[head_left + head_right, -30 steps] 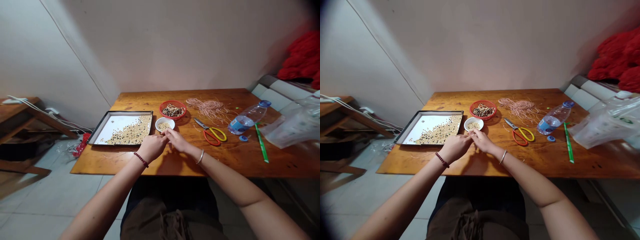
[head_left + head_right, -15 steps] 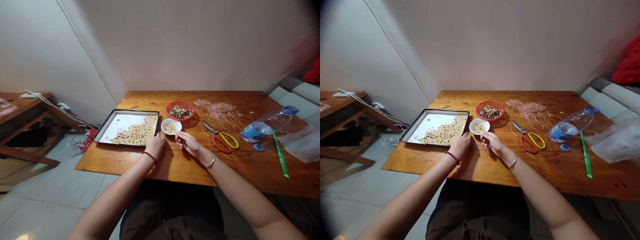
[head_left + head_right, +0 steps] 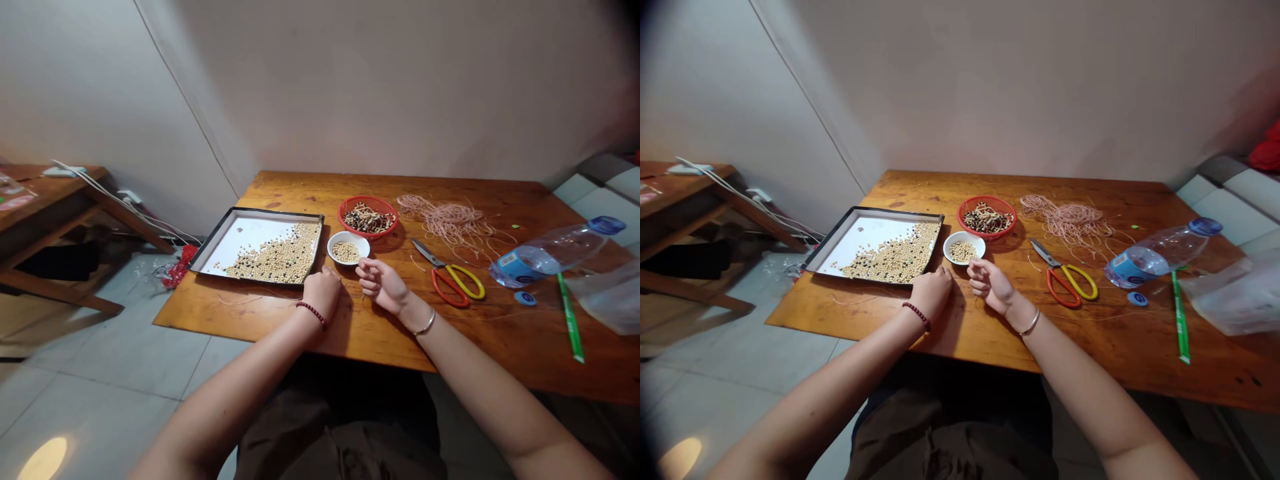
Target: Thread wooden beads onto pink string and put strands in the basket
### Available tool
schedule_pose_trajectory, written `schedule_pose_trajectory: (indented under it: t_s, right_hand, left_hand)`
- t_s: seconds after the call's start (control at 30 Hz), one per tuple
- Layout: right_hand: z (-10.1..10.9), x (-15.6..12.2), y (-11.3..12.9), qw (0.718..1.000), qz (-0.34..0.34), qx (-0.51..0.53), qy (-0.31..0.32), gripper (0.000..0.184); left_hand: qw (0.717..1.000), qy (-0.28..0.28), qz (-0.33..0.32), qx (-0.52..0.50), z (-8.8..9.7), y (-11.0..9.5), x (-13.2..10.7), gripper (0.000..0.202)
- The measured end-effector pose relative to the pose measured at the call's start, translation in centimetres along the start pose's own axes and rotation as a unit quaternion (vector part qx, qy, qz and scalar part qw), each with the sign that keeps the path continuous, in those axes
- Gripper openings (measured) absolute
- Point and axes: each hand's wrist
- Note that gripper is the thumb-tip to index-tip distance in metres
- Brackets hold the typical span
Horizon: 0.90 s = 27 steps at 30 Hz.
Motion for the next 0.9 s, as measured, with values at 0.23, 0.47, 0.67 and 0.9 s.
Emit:
schedule_pose_trajectory:
  t_s: [0.23, 0.47, 0.67, 0.9]
  right_hand:
    - [0.4, 0.2, 0.0, 1.000, 0.003, 0.010, 0.005, 0.022]
    - [0.2, 0.4, -0.2, 1.000, 0.003, 0.002, 0.000, 0.023]
    - [0.3, 0.3, 0.3, 1.000, 0.013, 0.008, 0.001, 0.023]
    - [0.5, 0.5, 0.1, 1.000, 0.014, 0.005, 0.006, 0.023]
  left_hand:
    - [1.000, -0.012, 0.005, -0.014, 0.4, 0.2, -0.1, 0.031]
    - [0.999, -0.034, 0.033, -0.017, 0.7, -0.3, 0.9, 0.033]
    - [0.997, -0.037, 0.060, -0.014, 1.0, -1.3, 1.0, 0.036]
    - [0.996, -0.037, 0.080, -0.011, 1.0, -1.5, 0.9, 0.034]
Point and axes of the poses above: each hand's wrist, its own x-axis towards the middle knuckle, its own z-axis out of the back of the hand, y = z × x, and after that the axes turned 15 degrees about z, right-handed
